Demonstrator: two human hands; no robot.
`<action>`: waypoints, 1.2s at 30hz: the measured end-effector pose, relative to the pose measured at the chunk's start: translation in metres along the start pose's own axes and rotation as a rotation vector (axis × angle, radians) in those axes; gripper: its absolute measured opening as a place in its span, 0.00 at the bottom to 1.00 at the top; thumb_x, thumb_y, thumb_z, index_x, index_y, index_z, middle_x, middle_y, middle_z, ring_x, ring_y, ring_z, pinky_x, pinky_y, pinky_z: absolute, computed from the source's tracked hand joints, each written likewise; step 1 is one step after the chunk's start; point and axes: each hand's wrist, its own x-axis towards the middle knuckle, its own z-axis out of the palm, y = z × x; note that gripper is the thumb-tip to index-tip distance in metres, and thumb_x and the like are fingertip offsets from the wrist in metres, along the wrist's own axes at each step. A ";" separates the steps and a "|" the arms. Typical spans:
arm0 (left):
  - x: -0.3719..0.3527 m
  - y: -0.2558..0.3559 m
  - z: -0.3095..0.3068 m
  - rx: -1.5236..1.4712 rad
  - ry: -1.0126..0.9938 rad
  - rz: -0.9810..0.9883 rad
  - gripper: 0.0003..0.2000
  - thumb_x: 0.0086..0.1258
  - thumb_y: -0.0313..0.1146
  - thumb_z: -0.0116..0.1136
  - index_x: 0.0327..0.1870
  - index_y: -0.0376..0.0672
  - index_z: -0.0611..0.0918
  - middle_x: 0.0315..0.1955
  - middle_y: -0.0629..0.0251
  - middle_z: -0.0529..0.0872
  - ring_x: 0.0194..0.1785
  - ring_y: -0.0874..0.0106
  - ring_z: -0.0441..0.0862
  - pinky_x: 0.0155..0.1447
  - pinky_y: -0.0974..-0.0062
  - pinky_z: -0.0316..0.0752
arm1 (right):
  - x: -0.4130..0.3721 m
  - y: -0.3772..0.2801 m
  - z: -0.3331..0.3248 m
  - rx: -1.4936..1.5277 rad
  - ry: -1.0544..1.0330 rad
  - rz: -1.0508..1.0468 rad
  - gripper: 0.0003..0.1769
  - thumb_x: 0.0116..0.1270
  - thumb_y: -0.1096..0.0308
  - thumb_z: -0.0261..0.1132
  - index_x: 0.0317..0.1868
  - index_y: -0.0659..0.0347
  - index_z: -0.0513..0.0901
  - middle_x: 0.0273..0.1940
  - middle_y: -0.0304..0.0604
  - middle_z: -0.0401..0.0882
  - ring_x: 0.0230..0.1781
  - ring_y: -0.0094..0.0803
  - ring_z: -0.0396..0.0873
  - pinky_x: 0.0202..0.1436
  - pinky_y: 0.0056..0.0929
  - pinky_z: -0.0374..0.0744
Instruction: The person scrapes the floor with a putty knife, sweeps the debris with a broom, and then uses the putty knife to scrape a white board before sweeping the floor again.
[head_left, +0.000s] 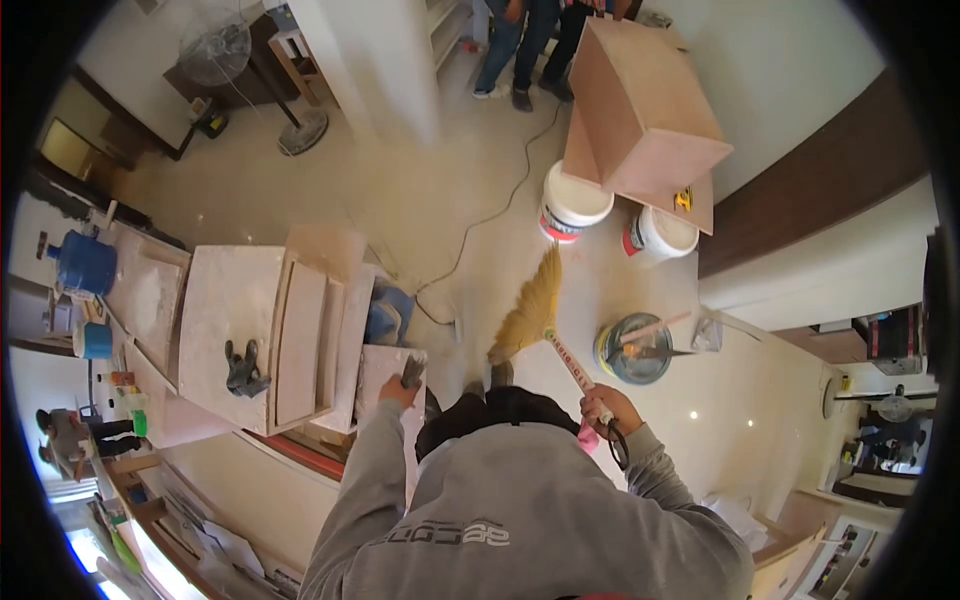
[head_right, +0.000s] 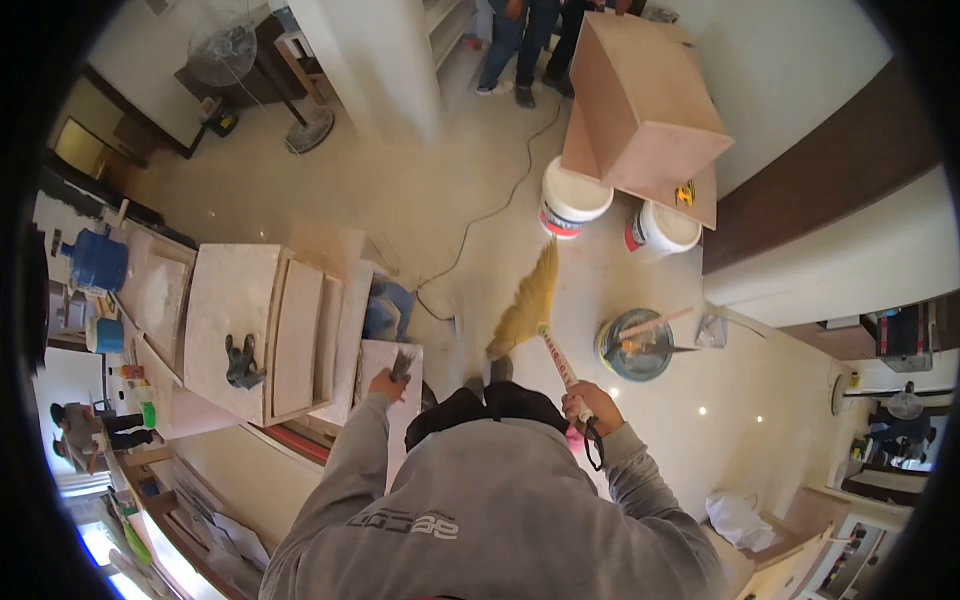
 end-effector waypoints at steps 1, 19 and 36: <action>0.002 -0.015 0.008 0.047 -0.002 -0.039 0.28 0.57 0.56 0.61 0.39 0.33 0.77 0.33 0.48 0.84 0.32 0.57 0.85 0.41 0.64 0.78 | 0.004 -0.009 -0.003 0.093 -0.022 0.048 0.09 0.59 0.77 0.55 0.37 0.62 0.63 0.26 0.41 0.67 0.18 0.23 0.68 0.17 0.17 0.71; -0.093 -0.068 0.007 -0.114 0.045 -0.497 0.25 0.59 0.44 0.64 0.42 0.27 0.73 0.27 0.55 0.84 0.24 0.64 0.85 0.22 0.70 0.80 | 0.071 -0.052 0.054 -0.130 -0.386 -0.037 0.05 0.63 0.76 0.54 0.30 0.62 0.66 0.23 0.41 0.66 0.19 0.25 0.67 0.20 0.20 0.71; -0.131 -0.091 -0.165 0.163 0.146 -0.323 0.23 0.58 0.43 0.66 0.42 0.29 0.77 0.29 0.61 0.85 0.30 0.63 0.86 0.22 0.69 0.82 | 0.289 -0.007 -0.169 0.240 0.195 -0.096 0.07 0.63 0.73 0.56 0.26 0.62 0.69 0.21 0.42 0.70 0.14 0.29 0.69 0.13 0.24 0.69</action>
